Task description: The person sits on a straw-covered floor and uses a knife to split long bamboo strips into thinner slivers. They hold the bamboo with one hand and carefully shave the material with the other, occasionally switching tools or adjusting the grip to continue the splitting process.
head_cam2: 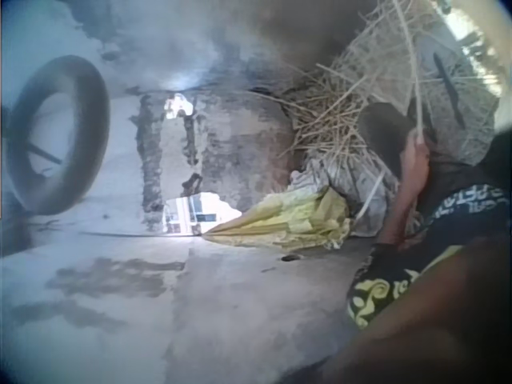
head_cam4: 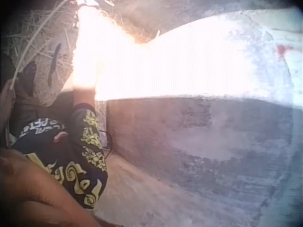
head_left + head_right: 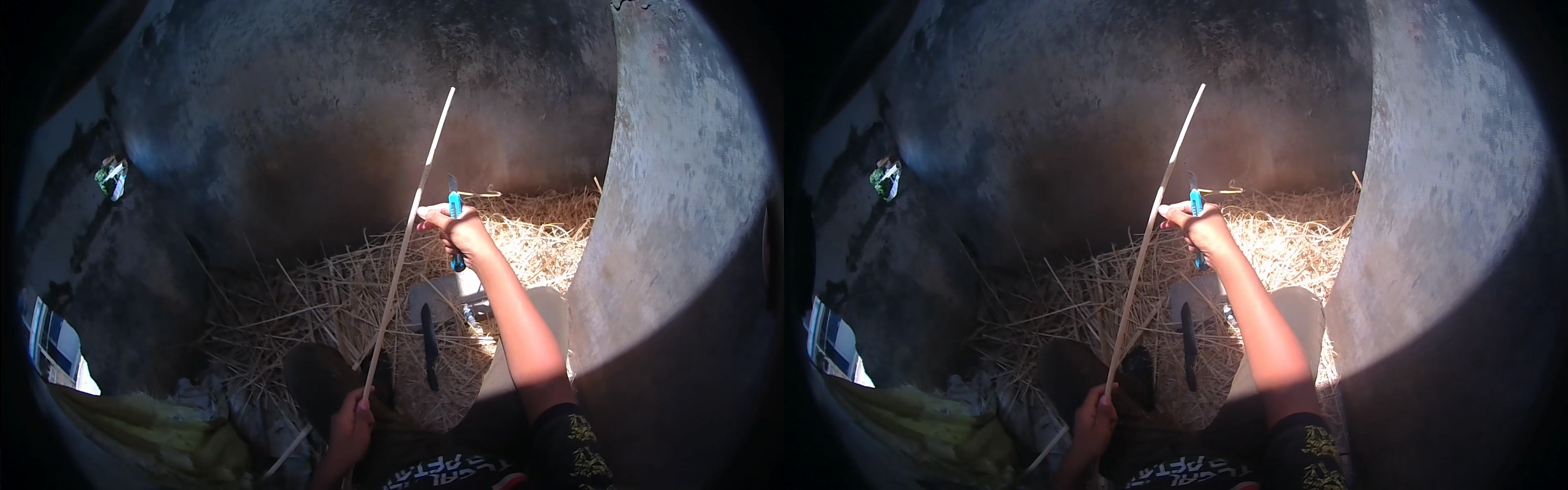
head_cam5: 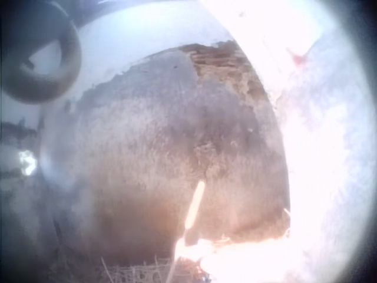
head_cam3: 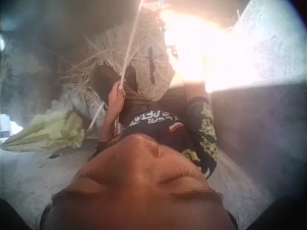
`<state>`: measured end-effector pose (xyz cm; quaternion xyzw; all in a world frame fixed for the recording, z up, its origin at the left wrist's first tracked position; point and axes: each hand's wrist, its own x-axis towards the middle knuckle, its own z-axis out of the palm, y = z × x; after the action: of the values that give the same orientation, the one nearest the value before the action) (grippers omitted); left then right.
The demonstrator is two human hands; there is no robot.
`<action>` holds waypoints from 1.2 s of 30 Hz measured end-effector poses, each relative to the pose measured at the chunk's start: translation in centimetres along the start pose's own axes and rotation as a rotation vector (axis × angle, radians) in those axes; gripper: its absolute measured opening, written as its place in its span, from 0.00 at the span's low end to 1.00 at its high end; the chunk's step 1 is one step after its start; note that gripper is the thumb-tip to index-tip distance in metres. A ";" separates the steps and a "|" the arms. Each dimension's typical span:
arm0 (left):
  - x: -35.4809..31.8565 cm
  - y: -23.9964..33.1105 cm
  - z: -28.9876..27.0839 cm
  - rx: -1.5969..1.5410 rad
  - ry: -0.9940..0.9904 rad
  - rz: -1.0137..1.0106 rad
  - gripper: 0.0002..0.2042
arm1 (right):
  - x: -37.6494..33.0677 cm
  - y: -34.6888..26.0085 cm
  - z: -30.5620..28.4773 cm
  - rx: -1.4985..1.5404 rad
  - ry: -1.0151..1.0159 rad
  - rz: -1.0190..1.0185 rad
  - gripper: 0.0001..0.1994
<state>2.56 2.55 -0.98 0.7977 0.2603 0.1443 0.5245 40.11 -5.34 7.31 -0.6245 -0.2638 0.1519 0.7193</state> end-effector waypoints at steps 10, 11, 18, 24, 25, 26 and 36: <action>3.2 6.5 -1.4 -0.254 0.171 0.075 0.12 | -4.8 -2.1 5.3 -1.039 0.038 -0.469 0.13; 3.7 7.6 -1.7 -0.308 0.154 0.071 0.12 | -5.1 -2.1 5.8 -1.015 0.034 -0.529 0.14; 10.4 11.3 -1.3 -0.455 -0.012 0.074 0.16 | -7.3 -2.4 7.2 -0.975 0.072 -0.768 0.14; 15.6 11.5 0.0 -0.577 -0.125 0.112 0.11 | -6.8 -1.8 6.2 -1.092 0.113 -0.656 0.14; 16.0 11.0 0.5 -0.590 -0.125 0.111 0.10 | -7.0 -1.7 5.9 -1.121 0.091 -0.595 0.13; 16.3 10.4 0.9 -0.602 -0.124 0.109 0.10 | -7.3 -1.3 5.7 -1.118 0.102 -0.566 0.13; 16.9 5.9 2.0 -0.654 -0.137 0.056 0.09 | -5.7 1.9 3.6 -0.167 0.088 0.142 0.12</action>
<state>19.08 8.72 2.86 0.6017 0.1424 0.1805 0.7649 33.65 -5.22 4.68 -0.7055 -0.1989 0.1521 0.6630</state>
